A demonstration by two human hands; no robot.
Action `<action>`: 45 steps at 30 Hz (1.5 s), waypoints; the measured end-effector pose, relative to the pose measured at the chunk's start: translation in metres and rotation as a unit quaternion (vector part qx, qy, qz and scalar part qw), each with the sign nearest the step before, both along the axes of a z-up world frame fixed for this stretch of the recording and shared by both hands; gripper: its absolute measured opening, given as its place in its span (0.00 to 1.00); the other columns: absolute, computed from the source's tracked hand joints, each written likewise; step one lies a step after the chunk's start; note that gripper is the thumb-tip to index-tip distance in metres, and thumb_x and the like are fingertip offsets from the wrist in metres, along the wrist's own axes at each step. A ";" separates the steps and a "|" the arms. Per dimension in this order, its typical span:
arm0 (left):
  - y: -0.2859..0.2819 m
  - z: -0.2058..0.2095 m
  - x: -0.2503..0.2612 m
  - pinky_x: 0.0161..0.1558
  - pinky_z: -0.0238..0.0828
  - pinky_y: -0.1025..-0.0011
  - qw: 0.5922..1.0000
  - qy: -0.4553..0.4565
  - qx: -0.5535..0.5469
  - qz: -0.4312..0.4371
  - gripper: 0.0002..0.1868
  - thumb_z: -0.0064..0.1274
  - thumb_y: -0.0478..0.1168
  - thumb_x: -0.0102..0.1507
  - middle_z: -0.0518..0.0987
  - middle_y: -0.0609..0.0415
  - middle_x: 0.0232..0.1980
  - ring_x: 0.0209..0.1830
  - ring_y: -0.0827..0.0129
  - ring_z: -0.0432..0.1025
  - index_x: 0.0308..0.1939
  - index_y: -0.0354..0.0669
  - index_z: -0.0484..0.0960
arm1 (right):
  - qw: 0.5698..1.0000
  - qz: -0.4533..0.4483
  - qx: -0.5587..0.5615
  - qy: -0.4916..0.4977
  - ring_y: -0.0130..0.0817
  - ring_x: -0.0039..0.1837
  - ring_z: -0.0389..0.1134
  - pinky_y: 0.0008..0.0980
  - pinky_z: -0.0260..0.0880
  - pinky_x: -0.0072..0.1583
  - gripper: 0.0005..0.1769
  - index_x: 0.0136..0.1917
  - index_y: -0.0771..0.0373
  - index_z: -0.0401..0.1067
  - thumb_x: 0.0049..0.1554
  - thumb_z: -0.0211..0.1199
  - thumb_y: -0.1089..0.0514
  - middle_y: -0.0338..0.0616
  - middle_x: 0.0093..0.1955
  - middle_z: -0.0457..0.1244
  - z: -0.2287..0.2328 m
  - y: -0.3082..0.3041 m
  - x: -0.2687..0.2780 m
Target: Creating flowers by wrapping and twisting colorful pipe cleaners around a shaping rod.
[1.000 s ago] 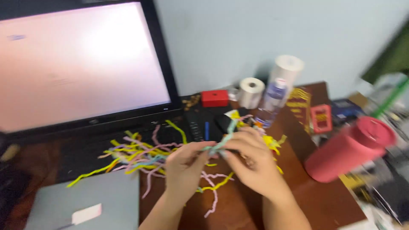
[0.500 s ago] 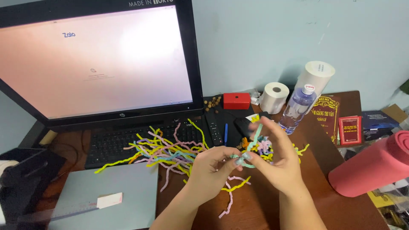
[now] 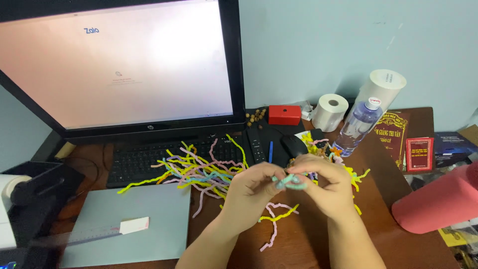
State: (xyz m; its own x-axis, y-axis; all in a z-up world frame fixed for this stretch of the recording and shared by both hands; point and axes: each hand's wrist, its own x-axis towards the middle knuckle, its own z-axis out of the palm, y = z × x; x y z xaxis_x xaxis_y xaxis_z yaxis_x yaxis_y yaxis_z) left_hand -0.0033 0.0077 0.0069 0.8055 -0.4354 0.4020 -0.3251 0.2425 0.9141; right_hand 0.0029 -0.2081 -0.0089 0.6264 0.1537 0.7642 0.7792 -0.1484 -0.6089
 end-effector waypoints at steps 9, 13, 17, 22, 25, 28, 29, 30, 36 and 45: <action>-0.014 -0.012 0.008 0.59 0.82 0.65 0.989 0.001 -0.115 0.092 0.06 0.58 0.39 0.74 0.85 0.48 0.55 0.55 0.62 0.81 0.50 0.42 0.86 | 0.994 -0.099 0.042 0.020 0.37 0.52 0.78 0.40 0.78 0.65 0.07 0.56 0.62 0.83 0.63 0.70 0.63 0.46 0.53 0.77 -0.010 0.019 -0.005; -0.017 -0.008 0.008 0.68 0.82 0.59 0.984 0.031 -0.149 0.098 0.08 0.58 0.40 0.74 0.91 0.48 0.54 0.63 0.56 0.83 0.52 0.40 0.89 | 0.987 -0.147 -0.021 -0.059 0.39 0.45 0.76 0.37 0.76 0.55 0.04 0.51 0.63 0.83 0.61 0.72 0.65 0.44 0.48 0.76 0.009 0.028 -0.009; -0.019 -0.009 0.011 0.56 0.81 0.66 0.970 0.095 -0.176 0.135 0.09 0.61 0.39 0.71 0.92 0.46 0.55 0.48 0.68 0.81 0.50 0.38 0.91 | 0.971 -0.172 -0.090 -0.139 0.38 0.44 0.79 0.39 0.74 0.51 0.02 0.46 0.63 0.83 0.59 0.74 0.66 0.44 0.43 0.76 0.022 0.035 -0.014; -0.018 -0.004 0.009 0.61 0.86 0.60 0.975 0.093 -0.173 0.106 0.09 0.62 0.42 0.71 0.92 0.43 0.55 0.56 0.60 0.86 0.48 0.40 0.90 | 0.965 -0.179 -0.107 -0.159 0.39 0.39 0.72 0.39 0.70 0.49 0.03 0.47 0.65 0.82 0.59 0.75 0.66 0.45 0.40 0.74 0.024 0.035 -0.014; -0.019 -0.006 0.011 0.64 0.86 0.57 0.970 0.090 -0.203 0.097 0.06 0.63 0.39 0.70 0.92 0.42 0.53 0.59 0.55 0.87 0.47 0.41 0.88 | 0.961 -0.190 -0.114 -0.166 0.38 0.39 0.71 0.38 0.69 0.49 0.03 0.44 0.61 0.82 0.59 0.74 0.62 0.41 0.40 0.74 0.031 0.030 -0.017; -0.017 -0.002 0.008 0.65 0.82 0.57 0.974 0.080 -0.191 0.095 0.05 0.62 0.40 0.71 0.91 0.43 0.54 0.61 0.54 0.86 0.47 0.44 0.86 | 0.951 -0.225 -0.101 -0.189 0.40 0.48 0.75 0.38 0.74 0.55 0.05 0.49 0.61 0.81 0.63 0.71 0.58 0.45 0.48 0.73 0.018 0.019 -0.018; -0.016 0.000 0.007 0.64 0.80 0.59 0.978 0.074 -0.170 0.095 0.06 0.61 0.43 0.72 0.90 0.43 0.56 0.60 0.57 0.85 0.47 0.46 0.84 | 0.945 -0.243 -0.086 -0.202 0.45 0.55 0.76 0.40 0.78 0.61 0.10 0.59 0.63 0.80 0.65 0.70 0.58 0.53 0.56 0.71 0.010 0.014 -0.017; -0.018 -0.004 0.007 0.64 0.80 0.59 0.978 0.074 -0.171 0.095 0.06 0.61 0.43 0.72 0.90 0.43 0.56 0.60 0.57 0.85 0.47 0.46 0.84 | 0.945 -0.242 -0.087 -0.202 0.45 0.55 0.76 0.40 0.78 0.61 0.10 0.59 0.63 0.80 0.65 0.70 0.58 0.53 0.56 0.71 0.013 0.013 -0.016; -0.018 -0.022 0.009 0.51 0.78 0.74 0.968 0.125 -0.207 0.067 0.07 0.65 0.36 0.70 0.89 0.51 0.48 0.45 0.71 0.80 0.51 0.39 0.88 | 0.936 -0.186 -0.170 -0.247 0.48 0.54 0.75 0.48 0.76 0.59 0.09 0.59 0.59 0.82 0.68 0.63 0.61 0.49 0.60 0.74 0.035 0.015 -0.014; -0.024 -0.024 0.011 0.71 0.74 0.49 0.929 0.196 -0.313 0.033 0.31 0.69 0.30 0.64 0.90 0.46 0.46 0.61 0.51 0.83 0.69 0.38 0.74 | 0.938 -0.209 -0.133 -0.243 0.41 0.48 0.72 0.44 0.73 0.57 0.05 0.50 0.57 0.83 0.65 0.68 0.64 0.41 0.49 0.73 0.023 0.014 -0.007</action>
